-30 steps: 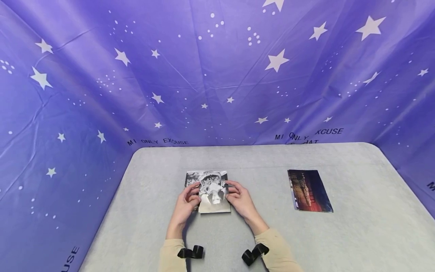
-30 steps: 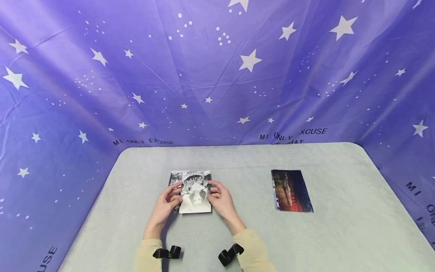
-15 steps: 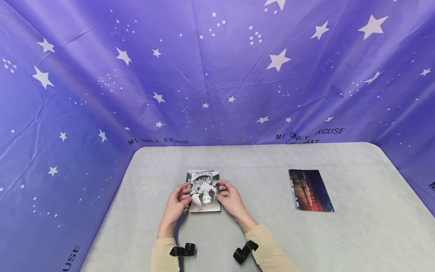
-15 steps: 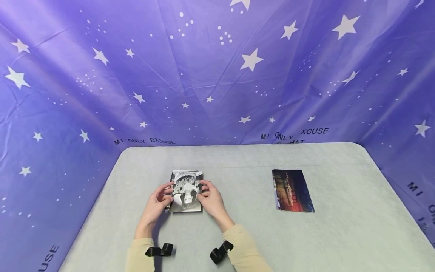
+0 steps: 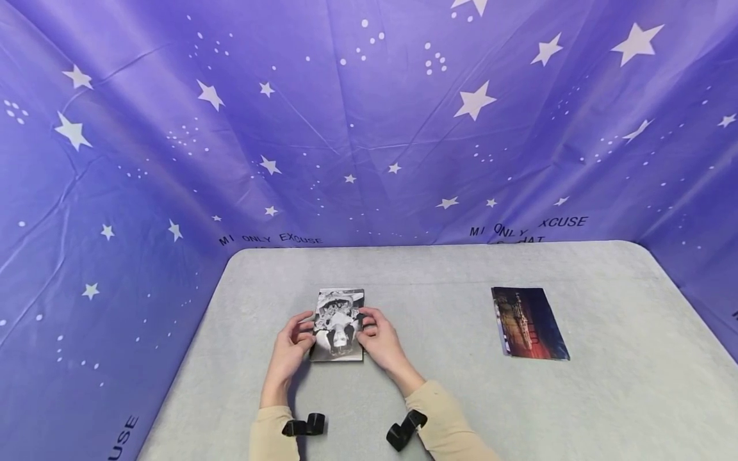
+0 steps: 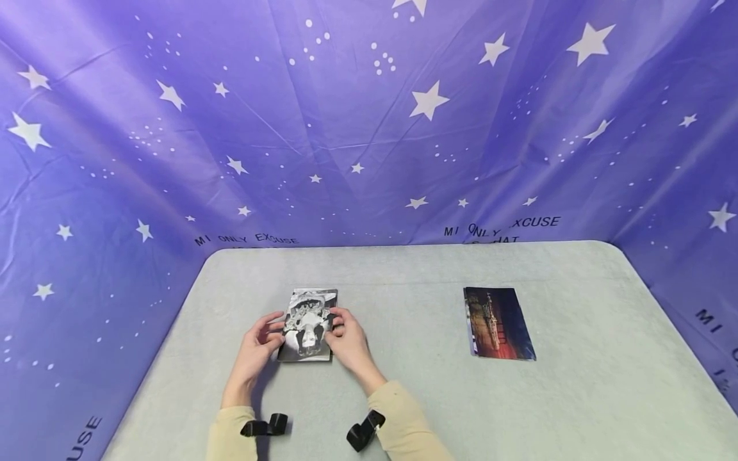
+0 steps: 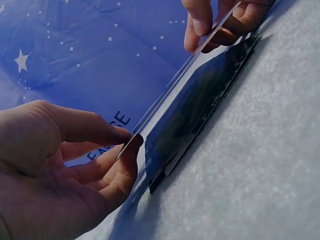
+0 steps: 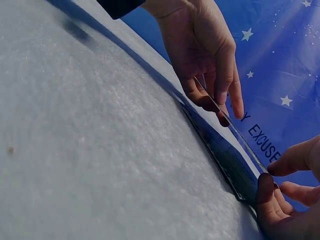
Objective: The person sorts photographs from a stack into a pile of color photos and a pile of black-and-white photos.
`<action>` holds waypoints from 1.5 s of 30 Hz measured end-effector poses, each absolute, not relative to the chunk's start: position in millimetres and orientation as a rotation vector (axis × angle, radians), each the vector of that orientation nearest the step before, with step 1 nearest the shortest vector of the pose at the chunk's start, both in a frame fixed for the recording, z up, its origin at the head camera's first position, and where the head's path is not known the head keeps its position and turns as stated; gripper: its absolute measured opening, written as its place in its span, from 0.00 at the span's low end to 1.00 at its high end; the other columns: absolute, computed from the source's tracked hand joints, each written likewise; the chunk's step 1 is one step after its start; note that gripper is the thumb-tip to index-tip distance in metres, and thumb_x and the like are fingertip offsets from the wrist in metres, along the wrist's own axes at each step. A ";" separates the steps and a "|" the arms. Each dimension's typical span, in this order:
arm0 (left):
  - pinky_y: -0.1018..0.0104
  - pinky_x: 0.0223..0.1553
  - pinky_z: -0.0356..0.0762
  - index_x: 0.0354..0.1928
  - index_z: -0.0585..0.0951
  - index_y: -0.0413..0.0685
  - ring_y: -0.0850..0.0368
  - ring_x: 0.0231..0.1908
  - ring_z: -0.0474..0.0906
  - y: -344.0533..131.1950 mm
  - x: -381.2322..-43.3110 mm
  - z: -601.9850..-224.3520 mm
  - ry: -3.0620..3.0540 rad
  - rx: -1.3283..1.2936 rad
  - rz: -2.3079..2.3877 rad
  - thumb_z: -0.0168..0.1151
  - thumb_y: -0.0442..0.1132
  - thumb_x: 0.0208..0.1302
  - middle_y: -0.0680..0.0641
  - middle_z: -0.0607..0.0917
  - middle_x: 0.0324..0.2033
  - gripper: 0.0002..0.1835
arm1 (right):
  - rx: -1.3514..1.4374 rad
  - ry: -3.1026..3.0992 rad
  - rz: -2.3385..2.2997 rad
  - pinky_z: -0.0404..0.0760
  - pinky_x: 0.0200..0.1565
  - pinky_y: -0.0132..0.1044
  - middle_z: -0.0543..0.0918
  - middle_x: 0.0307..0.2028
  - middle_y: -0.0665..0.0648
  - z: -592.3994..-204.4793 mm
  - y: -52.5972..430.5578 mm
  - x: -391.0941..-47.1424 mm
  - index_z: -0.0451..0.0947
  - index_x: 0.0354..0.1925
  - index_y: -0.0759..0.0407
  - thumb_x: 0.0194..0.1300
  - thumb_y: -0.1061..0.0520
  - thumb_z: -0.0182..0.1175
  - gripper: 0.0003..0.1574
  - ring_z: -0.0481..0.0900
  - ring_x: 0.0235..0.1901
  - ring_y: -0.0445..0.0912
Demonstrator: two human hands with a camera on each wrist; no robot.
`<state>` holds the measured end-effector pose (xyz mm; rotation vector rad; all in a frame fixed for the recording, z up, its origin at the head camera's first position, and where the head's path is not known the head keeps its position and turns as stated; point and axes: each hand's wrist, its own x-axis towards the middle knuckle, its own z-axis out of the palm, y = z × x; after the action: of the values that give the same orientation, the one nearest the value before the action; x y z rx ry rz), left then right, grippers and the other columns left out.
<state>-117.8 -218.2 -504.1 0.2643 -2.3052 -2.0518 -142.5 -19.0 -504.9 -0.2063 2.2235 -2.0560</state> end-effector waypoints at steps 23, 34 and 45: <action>0.71 0.45 0.74 0.59 0.71 0.26 0.43 0.46 0.77 -231.0 -121.8 -507.9 -2.341 0.265 -1.887 0.54 0.17 0.55 0.28 0.79 0.48 0.26 | -0.107 2.339 -2.014 0.78 0.33 0.33 0.76 0.39 0.60 -516.3 -43.6 -144.6 0.73 0.56 0.69 0.50 0.72 0.61 0.31 0.78 0.31 0.45; 0.78 0.43 0.73 0.58 0.73 0.27 0.40 0.47 0.78 -230.4 -121.6 -509.2 -2.371 0.277 -1.841 0.55 0.18 0.56 0.27 0.80 0.48 0.24 | -0.181 2.539 -1.884 0.75 0.33 0.31 0.75 0.41 0.60 -519.1 -43.5 -144.7 0.75 0.55 0.70 0.48 0.70 0.64 0.31 0.75 0.26 0.38; 0.79 0.42 0.73 0.58 0.73 0.28 0.39 0.48 0.79 -233.2 -122.5 -505.7 -2.407 0.282 -1.833 0.58 0.22 0.61 0.29 0.81 0.48 0.22 | -0.144 2.479 -1.943 0.77 0.31 0.31 0.76 0.42 0.64 -519.1 -33.1 -146.4 0.78 0.51 0.68 0.50 0.69 0.66 0.26 0.79 0.28 0.44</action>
<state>-122.5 -233.2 -505.7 0.2815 -2.4073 -1.8331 -146.4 -33.1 -519.1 -0.1442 2.4794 -1.9428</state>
